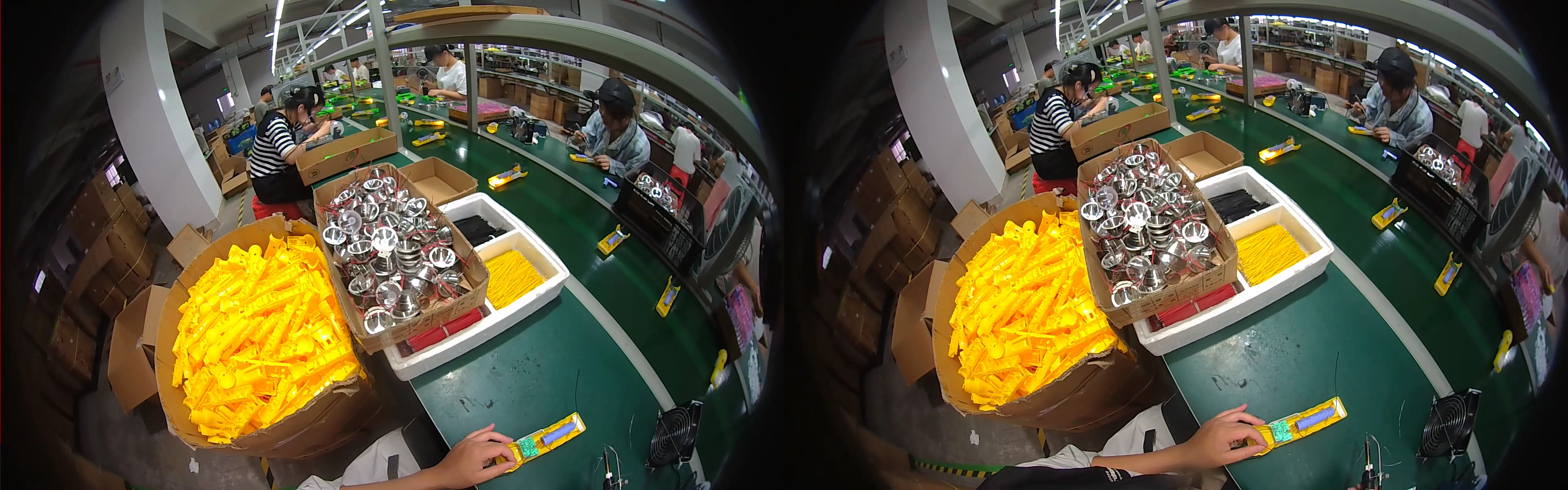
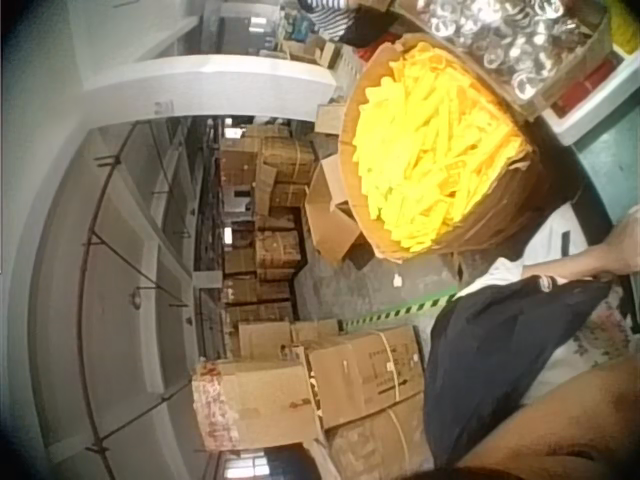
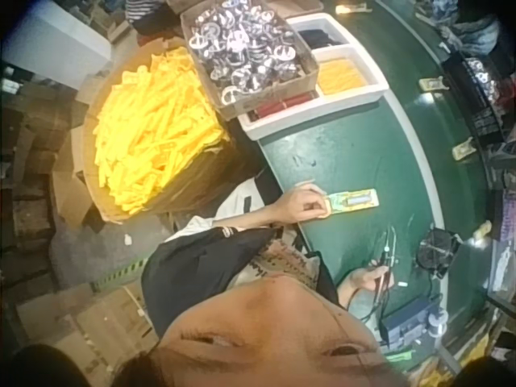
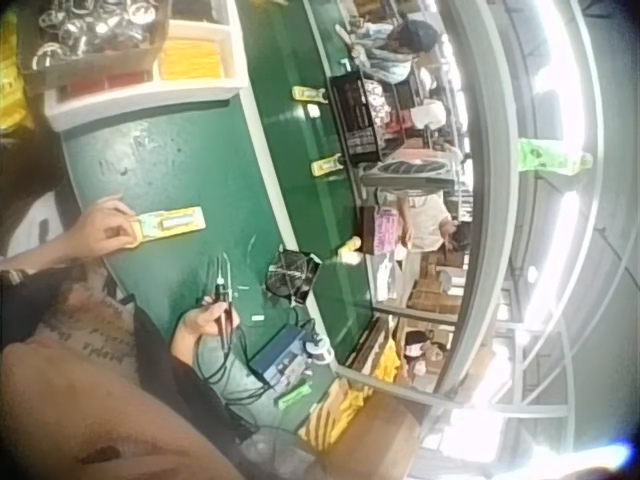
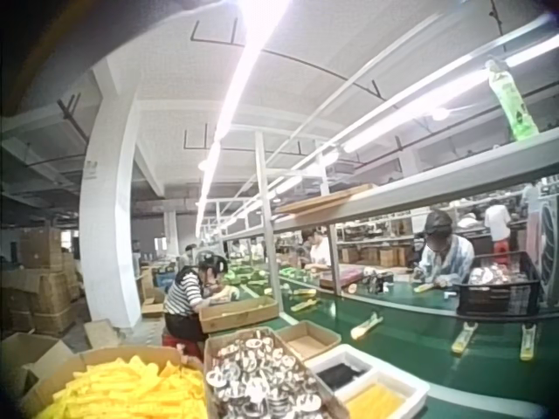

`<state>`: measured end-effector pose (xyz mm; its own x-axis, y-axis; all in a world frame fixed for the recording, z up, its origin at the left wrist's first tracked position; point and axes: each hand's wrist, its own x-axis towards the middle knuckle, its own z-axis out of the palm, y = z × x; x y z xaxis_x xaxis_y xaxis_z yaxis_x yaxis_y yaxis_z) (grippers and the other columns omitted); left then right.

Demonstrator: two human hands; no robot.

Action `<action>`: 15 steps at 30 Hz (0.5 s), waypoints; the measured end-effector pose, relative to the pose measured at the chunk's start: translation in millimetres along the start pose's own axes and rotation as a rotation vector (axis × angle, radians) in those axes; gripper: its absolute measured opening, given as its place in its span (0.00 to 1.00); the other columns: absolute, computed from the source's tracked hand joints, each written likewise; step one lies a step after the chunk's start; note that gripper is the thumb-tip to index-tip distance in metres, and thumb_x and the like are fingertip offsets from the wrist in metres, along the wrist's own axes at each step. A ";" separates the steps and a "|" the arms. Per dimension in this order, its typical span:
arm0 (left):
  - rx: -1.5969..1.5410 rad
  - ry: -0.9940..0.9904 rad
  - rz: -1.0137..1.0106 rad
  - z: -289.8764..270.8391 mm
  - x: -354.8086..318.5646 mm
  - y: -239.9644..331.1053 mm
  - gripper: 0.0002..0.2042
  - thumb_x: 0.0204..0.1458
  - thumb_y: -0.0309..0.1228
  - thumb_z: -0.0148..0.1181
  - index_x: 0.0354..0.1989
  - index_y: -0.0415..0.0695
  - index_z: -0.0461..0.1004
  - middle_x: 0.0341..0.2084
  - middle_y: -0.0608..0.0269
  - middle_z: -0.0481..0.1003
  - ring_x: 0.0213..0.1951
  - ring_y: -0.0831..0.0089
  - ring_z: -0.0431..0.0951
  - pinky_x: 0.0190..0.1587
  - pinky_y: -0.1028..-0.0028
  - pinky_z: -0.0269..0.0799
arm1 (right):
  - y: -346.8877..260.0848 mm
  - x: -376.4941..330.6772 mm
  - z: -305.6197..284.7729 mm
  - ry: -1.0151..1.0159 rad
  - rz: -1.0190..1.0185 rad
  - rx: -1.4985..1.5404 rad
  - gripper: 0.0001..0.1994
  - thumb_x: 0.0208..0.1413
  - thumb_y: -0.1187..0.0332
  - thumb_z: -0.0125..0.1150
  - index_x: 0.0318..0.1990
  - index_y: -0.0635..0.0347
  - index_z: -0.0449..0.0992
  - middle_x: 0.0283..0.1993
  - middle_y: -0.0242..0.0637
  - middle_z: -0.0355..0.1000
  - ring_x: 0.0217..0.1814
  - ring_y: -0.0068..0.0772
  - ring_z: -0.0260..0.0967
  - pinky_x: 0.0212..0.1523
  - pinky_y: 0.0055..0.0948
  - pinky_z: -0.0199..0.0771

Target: The person picks flashlight housings from a conveyor belt, takes reflectors from a container, and solders electrical wires to circuit boards using a soldering iron. The person then places the assembled flashlights back onto the conveyor belt.

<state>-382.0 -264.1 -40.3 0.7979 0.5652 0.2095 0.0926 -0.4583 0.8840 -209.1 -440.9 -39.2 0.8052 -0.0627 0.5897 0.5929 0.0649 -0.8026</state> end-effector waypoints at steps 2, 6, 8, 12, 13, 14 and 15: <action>0.009 -0.018 -0.003 -1.1 0.3 0.4 0.06 0.45 0.34 0.55 0.29 0.48 0.74 0.35 0.61 0.72 0.45 0.69 0.68 0.57 0.59 0.50 | -1.2 0.0 0.8 0.006 0.005 -0.003 0.10 0.48 0.70 0.53 0.29 0.68 0.61 0.15 0.38 0.61 0.13 0.26 0.58 0.12 0.19 0.58; 0.018 -0.019 -0.001 -2.2 0.2 0.7 0.06 0.45 0.34 0.55 0.30 0.47 0.74 0.35 0.61 0.72 0.45 0.69 0.68 0.57 0.59 0.50 | -4.8 -0.9 3.5 0.012 0.011 -0.041 0.10 0.49 0.69 0.53 0.28 0.68 0.61 0.15 0.38 0.60 0.13 0.26 0.57 0.12 0.19 0.58; -0.003 -0.006 -0.006 -2.5 -0.4 2.1 0.06 0.45 0.34 0.55 0.30 0.47 0.74 0.35 0.61 0.72 0.46 0.69 0.68 0.57 0.59 0.50 | -4.8 -0.9 3.4 0.013 0.019 -0.037 0.11 0.49 0.69 0.53 0.28 0.68 0.62 0.15 0.38 0.60 0.13 0.26 0.57 0.12 0.19 0.58; -0.004 -0.008 -0.002 -1.9 -1.8 2.2 0.06 0.45 0.34 0.54 0.30 0.47 0.74 0.35 0.61 0.72 0.46 0.69 0.68 0.57 0.59 0.49 | -3.8 0.2 1.1 0.016 0.003 -0.041 0.11 0.49 0.69 0.53 0.29 0.69 0.62 0.15 0.38 0.60 0.13 0.25 0.57 0.11 0.19 0.58; -0.004 -0.003 0.002 -1.8 -1.8 2.8 0.06 0.45 0.34 0.54 0.30 0.47 0.74 0.35 0.61 0.72 0.45 0.69 0.68 0.57 0.59 0.49 | -3.3 0.3 0.1 0.009 -0.003 -0.043 0.10 0.48 0.69 0.53 0.29 0.69 0.62 0.15 0.38 0.60 0.13 0.25 0.57 0.11 0.19 0.58; -0.006 0.002 0.005 -1.3 -2.1 3.1 0.06 0.45 0.34 0.54 0.30 0.47 0.74 0.35 0.61 0.72 0.45 0.69 0.68 0.57 0.59 0.50 | -3.2 0.0 -0.7 0.011 -0.002 -0.047 0.10 0.48 0.69 0.53 0.29 0.69 0.62 0.15 0.38 0.60 0.13 0.25 0.57 0.11 0.19 0.58; -0.009 -0.004 0.007 -0.6 -1.4 2.5 0.06 0.45 0.34 0.54 0.30 0.47 0.74 0.35 0.61 0.72 0.45 0.69 0.68 0.57 0.59 0.50 | -3.1 0.5 -0.4 0.024 0.001 -0.042 0.10 0.48 0.70 0.53 0.28 0.69 0.62 0.15 0.38 0.60 0.13 0.25 0.57 0.11 0.18 0.58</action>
<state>-383.2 -265.7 -38.1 0.8006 0.5596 0.2141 0.0819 -0.4563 0.8860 -210.6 -441.5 -36.4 0.8047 -0.0867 0.5873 0.5910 0.0235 -0.8063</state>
